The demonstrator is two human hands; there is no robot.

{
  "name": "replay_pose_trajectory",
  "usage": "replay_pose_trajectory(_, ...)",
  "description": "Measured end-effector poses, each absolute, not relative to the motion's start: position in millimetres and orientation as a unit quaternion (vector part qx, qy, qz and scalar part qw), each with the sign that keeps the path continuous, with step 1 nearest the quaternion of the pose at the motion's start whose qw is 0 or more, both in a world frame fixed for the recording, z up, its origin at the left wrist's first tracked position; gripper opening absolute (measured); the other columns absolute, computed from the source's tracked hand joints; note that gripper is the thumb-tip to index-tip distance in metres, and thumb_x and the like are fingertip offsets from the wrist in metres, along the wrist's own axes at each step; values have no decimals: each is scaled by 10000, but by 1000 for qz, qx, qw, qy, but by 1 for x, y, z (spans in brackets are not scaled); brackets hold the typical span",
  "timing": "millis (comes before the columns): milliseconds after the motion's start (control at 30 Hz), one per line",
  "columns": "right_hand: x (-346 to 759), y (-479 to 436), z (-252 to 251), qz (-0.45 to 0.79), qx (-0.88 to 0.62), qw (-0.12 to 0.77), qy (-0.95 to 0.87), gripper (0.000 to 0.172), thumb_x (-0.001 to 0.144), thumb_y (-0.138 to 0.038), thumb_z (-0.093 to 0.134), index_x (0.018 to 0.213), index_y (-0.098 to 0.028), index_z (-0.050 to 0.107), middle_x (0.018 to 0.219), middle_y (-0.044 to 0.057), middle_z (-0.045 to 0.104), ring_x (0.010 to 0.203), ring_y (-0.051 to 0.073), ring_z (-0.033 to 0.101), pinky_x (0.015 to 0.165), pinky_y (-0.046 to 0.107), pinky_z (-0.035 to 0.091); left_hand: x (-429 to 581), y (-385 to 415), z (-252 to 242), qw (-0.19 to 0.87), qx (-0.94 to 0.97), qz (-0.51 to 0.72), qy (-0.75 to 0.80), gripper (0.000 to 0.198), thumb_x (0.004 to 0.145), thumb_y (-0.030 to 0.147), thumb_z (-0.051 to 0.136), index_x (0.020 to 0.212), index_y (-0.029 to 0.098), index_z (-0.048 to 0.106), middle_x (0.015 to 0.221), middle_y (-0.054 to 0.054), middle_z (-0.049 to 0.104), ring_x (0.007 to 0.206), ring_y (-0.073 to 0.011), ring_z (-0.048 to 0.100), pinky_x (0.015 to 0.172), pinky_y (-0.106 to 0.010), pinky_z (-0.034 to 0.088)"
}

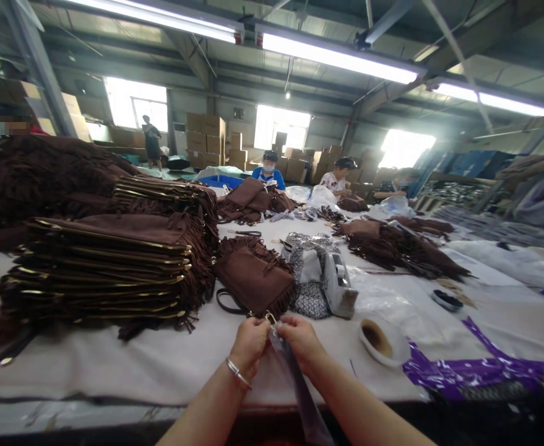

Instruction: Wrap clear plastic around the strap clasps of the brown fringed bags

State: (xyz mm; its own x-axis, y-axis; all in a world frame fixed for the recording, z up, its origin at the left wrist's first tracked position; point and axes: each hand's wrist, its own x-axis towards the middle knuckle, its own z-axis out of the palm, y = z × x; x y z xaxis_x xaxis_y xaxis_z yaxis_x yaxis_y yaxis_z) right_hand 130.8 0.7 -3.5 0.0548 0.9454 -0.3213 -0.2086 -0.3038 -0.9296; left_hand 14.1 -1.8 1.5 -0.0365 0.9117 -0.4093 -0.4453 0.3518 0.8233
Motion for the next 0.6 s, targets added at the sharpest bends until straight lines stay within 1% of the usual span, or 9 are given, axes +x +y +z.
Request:
replay_pose_trajectory(100, 128, 10, 0, 588, -552, 485, -339, 445, 553, -237, 734, 953, -117, 582, 627, 19, 667, 524, 151, 604, 525, 271, 470, 13, 1, 2, 654, 245, 514, 498, 162, 639, 206, 747, 635, 134, 602, 564, -4, 596, 524, -131, 553, 543, -265, 440)
replay_pose_trajectory(200, 124, 20, 3, 566, -562, 496, -343, 453, 561, -221, 728, 973, -109, 577, 655, 32, 676, 541, 149, 609, 527, 266, 474, 10, -2, 7, 670, 247, 497, 493, 177, 657, 250, 735, 664, 141, 596, 602, -14, 612, 556, -139, 569, 542, -263, 440)
replay_pose_trajectory(300, 118, 29, 4, 543, -568, 508, -352, 439, 554, -221, 735, 949, -105, 581, 635, 20, 661, 527, 140, 590, 504, 249, 458, 8, -13, 11, 693, 240, 476, 485, 297, 690, 417, 723, 772, 163, 594, 701, -29, 649, 606, -154, 602, 552, -274, 456)
replay_pose_trajectory(400, 112, 33, 3, 526, -575, 514, -359, 428, 538, -237, 761, 906, -113, 581, 615, 10, 647, 517, 142, 583, 485, 241, 443, 10, -25, 9, 706, 246, 437, 499, 455, 647, 563, 727, 817, 165, 589, 692, -25, 638, 566, -149, 585, 532, -281, 450)
replay_pose_trajectory(533, 116, 28, 3, 525, -566, 517, -369, 418, 598, -351, 760, 908, -134, 580, 687, 27, 668, 588, 158, 622, 528, 241, 471, 16, -29, -2, 676, 272, 442, 524, 478, 580, 564, 769, 777, 159, 608, 628, -1, 607, 530, -129, 552, 508, -258, 420)
replay_pose_trajectory(600, 127, 20, 1, 527, -570, 503, -380, 410, 640, -399, 740, 920, -147, 579, 721, 28, 668, 588, 141, 612, 512, 225, 452, 18, -27, -7, 668, 269, 450, 528, 466, 567, 544, 780, 781, 158, 631, 614, 0, 610, 533, -132, 554, 503, -254, 414)
